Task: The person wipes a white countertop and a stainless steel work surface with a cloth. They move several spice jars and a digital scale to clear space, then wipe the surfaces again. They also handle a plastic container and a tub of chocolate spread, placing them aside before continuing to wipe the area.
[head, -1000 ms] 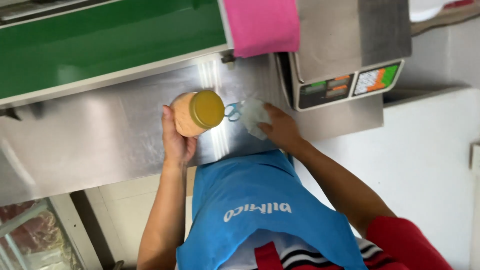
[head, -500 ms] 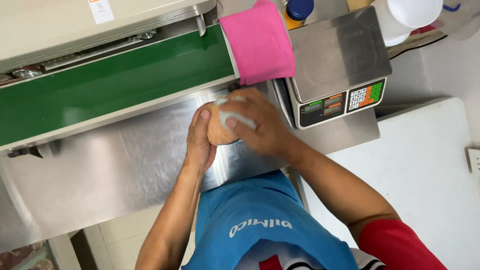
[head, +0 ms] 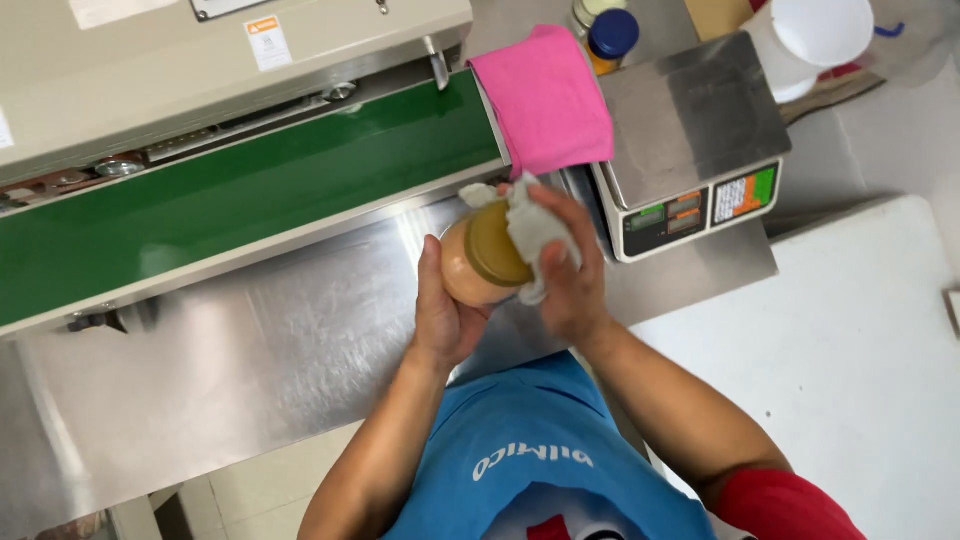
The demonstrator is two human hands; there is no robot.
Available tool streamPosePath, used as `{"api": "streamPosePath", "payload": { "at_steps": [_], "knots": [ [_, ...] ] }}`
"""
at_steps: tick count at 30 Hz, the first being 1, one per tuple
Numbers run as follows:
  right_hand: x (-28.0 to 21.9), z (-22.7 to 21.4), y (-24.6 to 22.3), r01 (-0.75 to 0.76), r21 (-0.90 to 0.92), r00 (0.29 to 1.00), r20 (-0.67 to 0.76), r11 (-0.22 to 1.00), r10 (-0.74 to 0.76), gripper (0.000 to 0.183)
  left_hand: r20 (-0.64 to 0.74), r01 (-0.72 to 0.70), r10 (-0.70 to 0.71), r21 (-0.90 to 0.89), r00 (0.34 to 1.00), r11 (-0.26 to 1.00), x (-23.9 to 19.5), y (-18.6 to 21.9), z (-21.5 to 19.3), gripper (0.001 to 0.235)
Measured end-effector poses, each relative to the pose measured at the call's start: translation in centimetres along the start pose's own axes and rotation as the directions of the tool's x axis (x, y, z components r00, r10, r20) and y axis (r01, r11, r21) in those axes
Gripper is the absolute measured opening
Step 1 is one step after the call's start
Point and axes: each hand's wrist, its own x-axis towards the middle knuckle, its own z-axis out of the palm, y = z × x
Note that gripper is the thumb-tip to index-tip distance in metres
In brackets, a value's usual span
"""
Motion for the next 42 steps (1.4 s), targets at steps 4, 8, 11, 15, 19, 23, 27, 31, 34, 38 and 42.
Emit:
{"api": "streamPosePath", "payload": {
  "at_steps": [4, 8, 11, 15, 19, 23, 27, 31, 34, 38, 42],
  "knots": [
    [0.9, 0.4, -0.6, -0.042, 0.224, 0.999, 0.041, 0.974, 0.034, 0.069, 0.119, 0.029, -0.035, 0.055, 0.992, 0.998, -0.2, 0.2, -1.0, 0.076],
    [-0.1, -0.1, 1.7, -0.226, 0.091, 0.971, 0.103, 0.97, 0.217, 0.064, 0.081, 0.109, -0.108, -0.003, 0.991, 0.994, 0.0, 0.3, -2.2, 0.071],
    [-1.8, -0.3, 3.0, -0.283, -0.065, 0.95, 0.117, 0.957, 0.289, 0.063, -0.008, 0.137, -0.139, -0.094, 0.99, 0.986, 0.1, -0.2, -2.7, 0.07],
    [-3.0, -1.8, 4.7, -0.351, -0.121, 0.924, 0.116, 0.928, 0.365, 0.061, -0.228, -0.21, 0.312, 0.384, 0.922, 0.899, 1.7, -2.1, -5.1, 0.042],
    [-5.0, -2.9, 7.3, -0.632, 0.068, 0.775, 0.042, 0.772, 0.631, 0.055, 0.125, -0.454, 0.483, 0.602, 0.866, 0.657, 0.0, -4.9, -6.3, 0.043],
    [-5.0, -3.7, 7.1, -0.75, -0.014, 0.66, 0.049, 0.662, 0.749, 0.054, -0.015, -0.09, 0.207, 0.868, 0.978, 0.488, -0.3, -6.2, -6.4, 0.159],
    [-4.3, -6.4, 9.0, -0.697, -0.403, 0.572, 0.187, 0.593, 0.799, 0.052, -0.118, -0.119, 0.334, 0.784, 0.935, 0.61, 2.1, -7.3, -9.0, 0.139],
    [-4.9, -9.4, 11.9, -0.756, -0.364, 0.52, 0.171, 0.545, 0.837, 0.044, -0.123, -0.109, 0.42, 0.866, 0.899, 0.488, 3.8, -5.2, -10.8, 0.142],
    [-3.9, -11.0, 12.1, -0.733, -0.398, 0.547, 0.138, 0.552, 0.826, 0.05, -0.125, -0.061, 0.465, 0.929, 0.876, 0.365, 3.7, -3.9, -11.4, 0.133],
    [-0.9, -12.5, 10.4, -0.655, -0.464, 0.596, 0.169, 0.597, 0.785, 0.044, -0.127, -0.154, 0.623, 0.913, 0.772, 0.377, 3.0, -3.3, -10.7, 0.126],
    [2.7, -15.4, 9.8, -0.549, -0.436, 0.692, 0.242, 0.713, 0.68, 0.039, 0.026, -0.384, 0.772, 0.878, 0.636, 0.287, 3.8, -0.8, -7.1, 0.128]
  ]
}}
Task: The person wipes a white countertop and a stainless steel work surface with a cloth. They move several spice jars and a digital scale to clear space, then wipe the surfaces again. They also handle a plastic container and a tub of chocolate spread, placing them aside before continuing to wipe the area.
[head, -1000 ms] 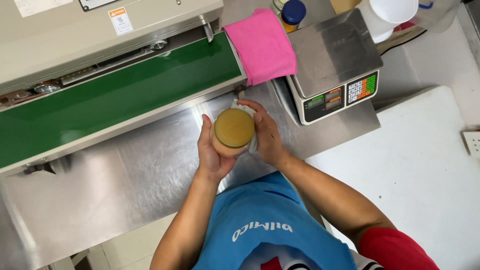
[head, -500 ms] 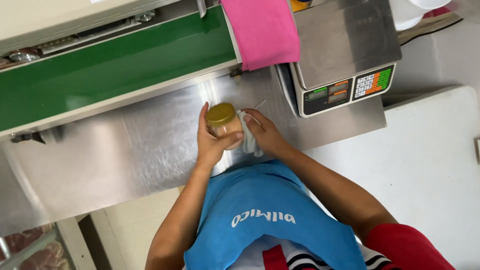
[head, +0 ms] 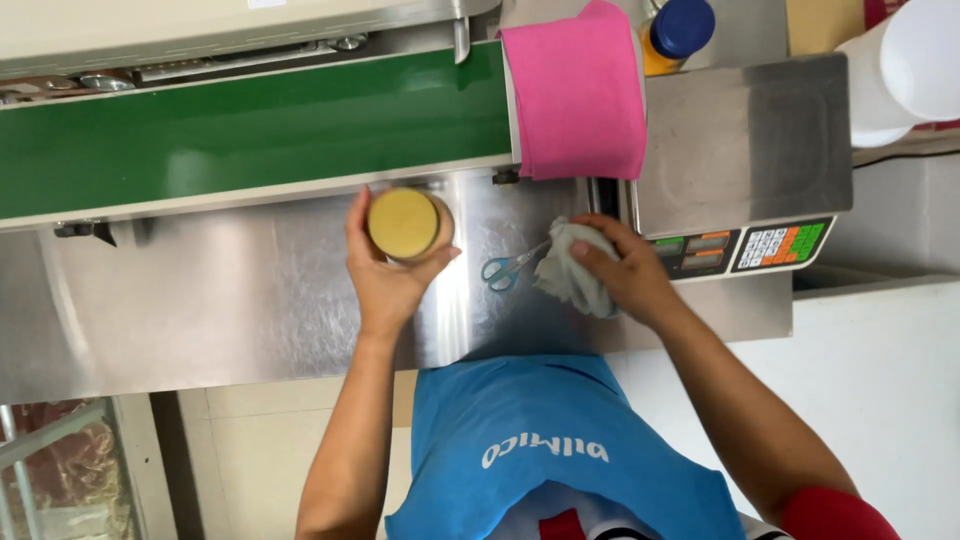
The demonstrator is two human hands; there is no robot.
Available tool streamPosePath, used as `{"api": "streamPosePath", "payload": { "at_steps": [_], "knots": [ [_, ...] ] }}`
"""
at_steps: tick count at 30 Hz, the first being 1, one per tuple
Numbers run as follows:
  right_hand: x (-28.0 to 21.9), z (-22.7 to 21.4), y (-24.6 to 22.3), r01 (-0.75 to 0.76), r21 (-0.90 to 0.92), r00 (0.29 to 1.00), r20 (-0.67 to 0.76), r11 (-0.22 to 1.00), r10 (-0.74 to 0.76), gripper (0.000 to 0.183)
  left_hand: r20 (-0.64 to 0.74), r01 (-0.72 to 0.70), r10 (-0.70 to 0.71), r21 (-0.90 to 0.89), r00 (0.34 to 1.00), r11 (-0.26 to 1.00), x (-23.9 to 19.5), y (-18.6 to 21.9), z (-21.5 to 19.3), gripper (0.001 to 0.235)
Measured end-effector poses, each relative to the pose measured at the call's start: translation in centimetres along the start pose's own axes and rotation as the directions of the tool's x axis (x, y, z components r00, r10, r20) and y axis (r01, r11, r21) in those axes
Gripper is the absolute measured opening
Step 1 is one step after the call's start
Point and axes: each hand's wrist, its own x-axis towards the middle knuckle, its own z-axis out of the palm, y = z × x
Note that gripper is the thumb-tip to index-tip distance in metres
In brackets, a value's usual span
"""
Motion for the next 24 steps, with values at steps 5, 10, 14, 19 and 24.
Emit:
{"api": "streamPosePath", "payload": {
  "at_steps": [5, 10, 14, 19, 24],
  "knots": [
    [5.6, -8.8, -4.0, 0.254, -0.104, 0.96, -0.092, 0.962, -0.264, 0.04, -0.063, -0.229, 0.227, -0.036, 0.972, 0.973, 7.2, -0.8, 3.0, 0.133],
    [13.9, -17.1, -6.7, 0.409, -0.301, 0.803, -0.329, 0.861, -0.497, 0.038, -0.067, -0.224, 0.224, 0.003, 0.972, 0.975, 10.5, -0.7, 4.9, 0.116],
    [21.5, -20.3, -8.6, 0.589, -0.568, 0.514, -0.284, 0.574, -0.809, 0.031, -0.103, -0.128, 0.131, 0.029, 0.986, 0.991, 10.9, 0.0, 5.2, 0.12],
    [31.4, -19.6, -6.5, 0.52, -0.741, 0.514, -0.126, 0.425, -0.849, 0.038, 0.05, -0.16, 0.154, 0.16, 0.987, 0.974, 8.8, 1.4, 3.3, 0.136],
    [37.8, -18.0, -1.4, 0.241, -0.839, 0.85, -0.059, 0.487, -0.523, 0.054, -0.09, -0.312, 0.347, 0.273, 0.934, 0.91, 2.7, 1.2, 2.4, 0.089]
  ]
}}
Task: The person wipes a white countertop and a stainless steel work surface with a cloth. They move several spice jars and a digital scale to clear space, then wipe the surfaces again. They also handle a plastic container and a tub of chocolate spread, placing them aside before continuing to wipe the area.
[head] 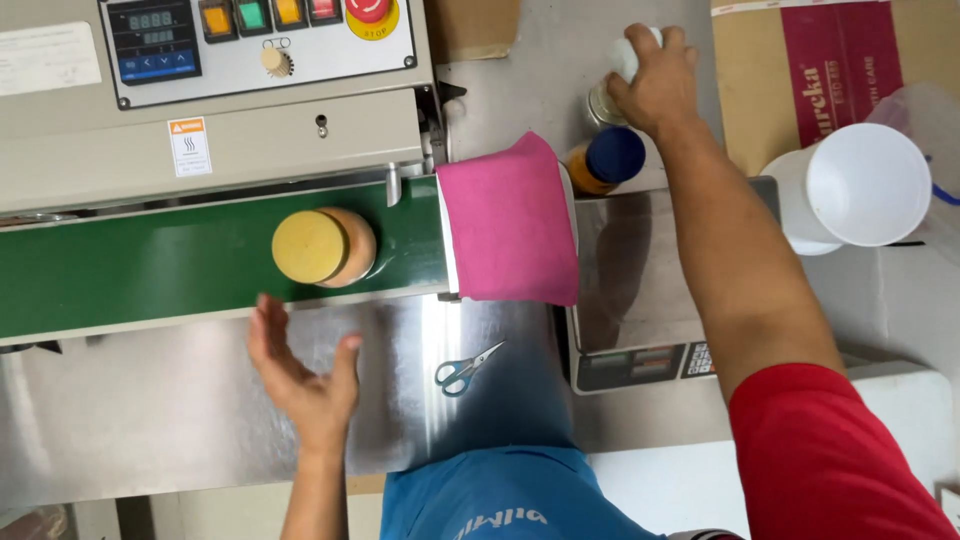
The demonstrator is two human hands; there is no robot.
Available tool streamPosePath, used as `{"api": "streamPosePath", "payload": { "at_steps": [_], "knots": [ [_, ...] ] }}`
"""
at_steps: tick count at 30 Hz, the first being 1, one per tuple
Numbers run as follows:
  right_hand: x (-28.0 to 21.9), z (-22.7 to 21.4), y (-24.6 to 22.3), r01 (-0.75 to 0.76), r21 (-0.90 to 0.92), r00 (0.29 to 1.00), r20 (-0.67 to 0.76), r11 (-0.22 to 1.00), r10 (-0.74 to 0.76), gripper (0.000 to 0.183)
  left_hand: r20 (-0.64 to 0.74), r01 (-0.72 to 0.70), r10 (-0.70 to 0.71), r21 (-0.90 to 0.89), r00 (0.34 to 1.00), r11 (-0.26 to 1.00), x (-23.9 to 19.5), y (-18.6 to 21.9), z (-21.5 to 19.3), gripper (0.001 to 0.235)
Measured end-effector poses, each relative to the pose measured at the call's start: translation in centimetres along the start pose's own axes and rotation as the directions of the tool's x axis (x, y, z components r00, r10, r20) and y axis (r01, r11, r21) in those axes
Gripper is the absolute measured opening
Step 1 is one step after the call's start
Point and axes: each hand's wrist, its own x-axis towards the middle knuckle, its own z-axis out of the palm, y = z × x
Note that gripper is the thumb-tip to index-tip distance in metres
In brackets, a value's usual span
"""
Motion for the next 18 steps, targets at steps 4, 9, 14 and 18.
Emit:
{"api": "streamPosePath", "payload": {
  "at_steps": [4, 9, 14, 18],
  "knots": [
    [0.5, -1.4, 1.3, -0.068, -0.017, 0.998, -0.015, 0.998, 0.068, 0.056, 0.061, 0.051, -0.047, -0.075, 0.997, 0.996, -2.6, 2.2, 0.9, 0.081],
    [-5.1, -14.8, -5.5, 0.251, 0.128, 0.921, -0.335, 0.959, -0.197, 0.055, 0.43, 0.291, -0.141, -0.306, 0.892, 0.906, -0.5, 7.6, 5.7, 0.062],
    [-17.3, -22.8, -13.6, 0.36, 0.296, 0.928, -0.211, 0.885, -0.307, 0.061, 0.814, 0.814, -0.195, -0.465, 0.548, 0.348, 3.0, 10.1, 13.2, 0.086],
    [-22.3, -21.0, -22.0, 0.499, 0.383, 0.866, -0.251, 0.777, -0.432, 0.059, 0.728, 0.791, -0.353, -0.609, 0.587, 0.059, 2.3, 11.2, 14.3, 0.067]
  ]
}}
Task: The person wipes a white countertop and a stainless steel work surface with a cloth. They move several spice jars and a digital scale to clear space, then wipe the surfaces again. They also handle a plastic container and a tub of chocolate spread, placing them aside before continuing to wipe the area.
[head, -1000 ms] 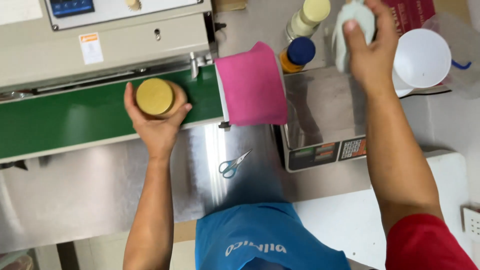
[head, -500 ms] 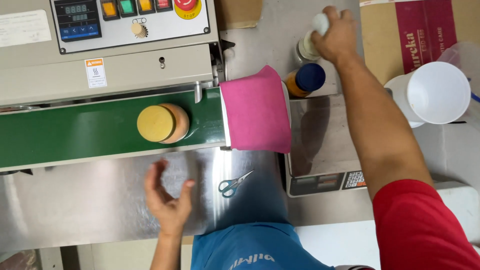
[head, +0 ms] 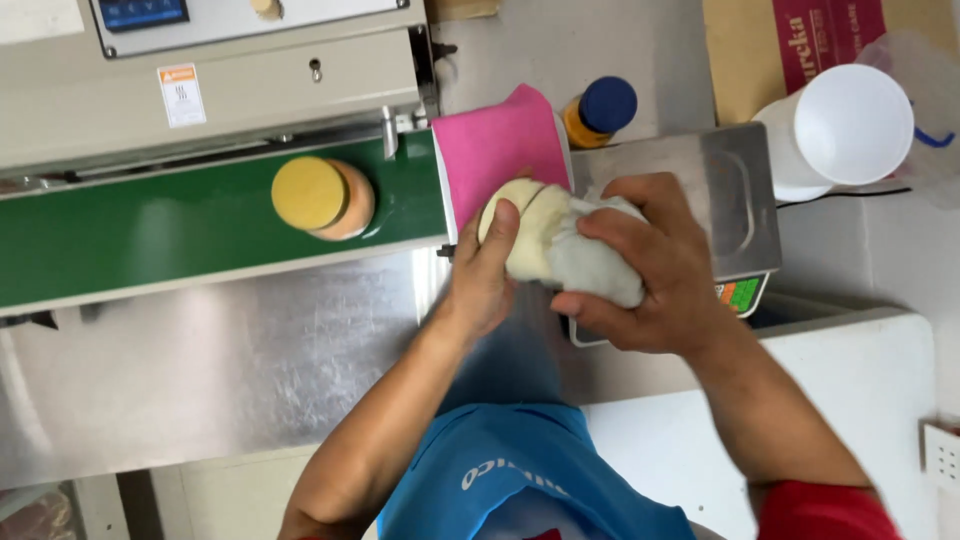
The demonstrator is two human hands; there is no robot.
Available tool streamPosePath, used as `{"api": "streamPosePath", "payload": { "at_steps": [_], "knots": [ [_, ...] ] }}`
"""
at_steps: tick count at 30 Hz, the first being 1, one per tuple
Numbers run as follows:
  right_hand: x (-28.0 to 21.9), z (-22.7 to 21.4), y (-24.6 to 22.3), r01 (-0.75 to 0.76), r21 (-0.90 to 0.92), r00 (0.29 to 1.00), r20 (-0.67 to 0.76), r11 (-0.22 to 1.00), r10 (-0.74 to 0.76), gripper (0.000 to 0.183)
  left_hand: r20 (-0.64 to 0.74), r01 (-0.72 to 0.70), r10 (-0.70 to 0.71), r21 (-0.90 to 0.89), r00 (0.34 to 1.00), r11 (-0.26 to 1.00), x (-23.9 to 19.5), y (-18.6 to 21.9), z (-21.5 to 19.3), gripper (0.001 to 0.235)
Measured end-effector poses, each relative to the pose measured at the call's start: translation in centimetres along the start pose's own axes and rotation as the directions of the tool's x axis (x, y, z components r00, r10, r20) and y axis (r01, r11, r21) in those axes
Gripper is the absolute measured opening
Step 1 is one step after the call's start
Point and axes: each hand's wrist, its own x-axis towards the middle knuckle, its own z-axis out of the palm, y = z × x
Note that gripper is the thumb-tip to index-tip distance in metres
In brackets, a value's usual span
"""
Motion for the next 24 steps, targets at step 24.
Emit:
{"api": "streamPosePath", "payload": {
  "at_steps": [24],
  "knots": [
    [1.4, 18.6, -10.8, -0.652, 0.756, 0.558, 0.436, 0.049, 0.707, 0.038, 0.261, -0.403, 0.485, 0.89, 0.835, 0.214, -14.3, 7.0, -14.1, 0.107]
  ]
}}
